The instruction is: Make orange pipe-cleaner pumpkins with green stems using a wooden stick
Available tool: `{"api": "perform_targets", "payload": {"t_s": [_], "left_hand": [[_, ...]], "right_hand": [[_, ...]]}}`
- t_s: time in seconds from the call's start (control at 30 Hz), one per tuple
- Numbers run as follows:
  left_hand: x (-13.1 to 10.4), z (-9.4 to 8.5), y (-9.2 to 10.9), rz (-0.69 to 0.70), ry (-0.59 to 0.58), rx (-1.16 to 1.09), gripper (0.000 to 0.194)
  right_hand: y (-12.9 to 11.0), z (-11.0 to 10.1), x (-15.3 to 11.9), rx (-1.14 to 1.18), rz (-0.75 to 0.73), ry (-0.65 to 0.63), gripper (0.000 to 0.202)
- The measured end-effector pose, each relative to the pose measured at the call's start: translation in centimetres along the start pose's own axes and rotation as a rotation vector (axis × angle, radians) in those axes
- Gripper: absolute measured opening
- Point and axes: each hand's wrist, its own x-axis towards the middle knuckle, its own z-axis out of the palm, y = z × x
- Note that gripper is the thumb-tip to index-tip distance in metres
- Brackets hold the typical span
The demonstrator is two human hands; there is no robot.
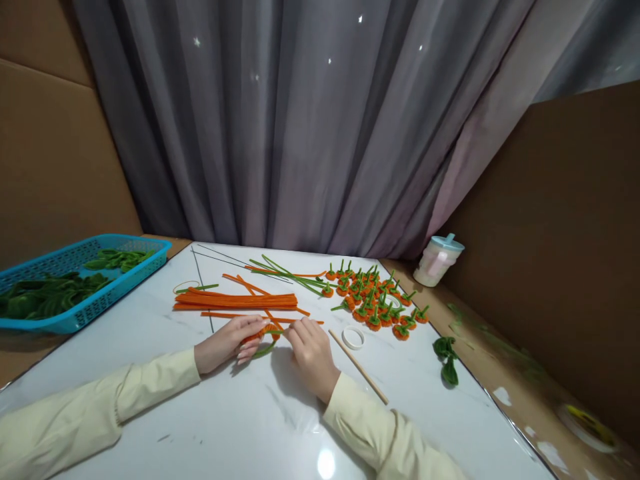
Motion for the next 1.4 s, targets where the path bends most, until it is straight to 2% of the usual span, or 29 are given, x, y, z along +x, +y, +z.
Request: {"api": "perform_targets", "payload": {"t_s": [0.13, 0.23, 0.3, 0.4, 0.53, 0.63, 0.77, 0.9, 1.03, 1.13, 1.27, 1.4], "left_hand": [[0.0, -0.6, 2.3, 0.178, 0.058, 0.331, 0.035], [-0.6, -0.9, 4.9, 0.285, 0.056, 0.658, 0.029], [-1.0, -1.0, 6.5, 0.387, 0.063, 0.907, 0.024], [-1.5, -1.1, 8.4, 0.649, 0.01, 1.191, 0.015], [-1.4, -0.8, 9.3, 0.88, -0.074, 1.436, 0.022], [-1.4, -0.4, 9.2, 0.995, -0.075, 1.536, 0.025], [-1.7, 0.3, 9.0, 1.096, -0.088, 1.619, 0.026], [-1.8, 0.1, 8.9, 1.14, -0.048, 1.662, 0.019], [-1.6, -0.7, 9.3, 1.217, -0.029, 1.738, 0.011], [-1.7, -0.8, 9.5, 1.314, -0.019, 1.777, 0.013], [-2.1, -0.1, 9.3, 1.529, 0.002, 1.806, 0.016], [-2.3, 0.3, 9.0, 1.593, 0.024, 1.828, 0.021]], "right_hand": [[1.8, -0.8, 1.8, 0.027, -0.011, -0.051, 0.027], [2.9, -2.0, 4.4, 0.094, -0.045, -0.136, 0.02], [3.4, -3.3, 6.5, 0.171, -0.063, -0.254, 0.013], [3.7, -5.9, 9.6, 0.235, -0.117, -0.379, 0.004], [2.8, -9.2, 11.8, 0.251, -0.14, -0.341, 0.01], [1.5, -10.0, 11.8, 0.27, -0.226, -0.336, 0.009], [0.5, -8.8, 11.1, 0.268, -0.27, -0.413, 0.007], [0.8, -7.7, 10.8, 0.273, -0.255, -0.471, 0.018], [1.5, -8.1, 10.8, 0.299, -0.236, -0.488, 0.019], [1.5, -8.7, 10.9, 0.32, -0.202, -0.558, 0.015], [0.9, -8.8, 10.9, 0.361, -0.166, -0.705, 0.006], [0.5, -8.2, 10.8, 0.389, -0.105, -0.753, 0.014]]}}
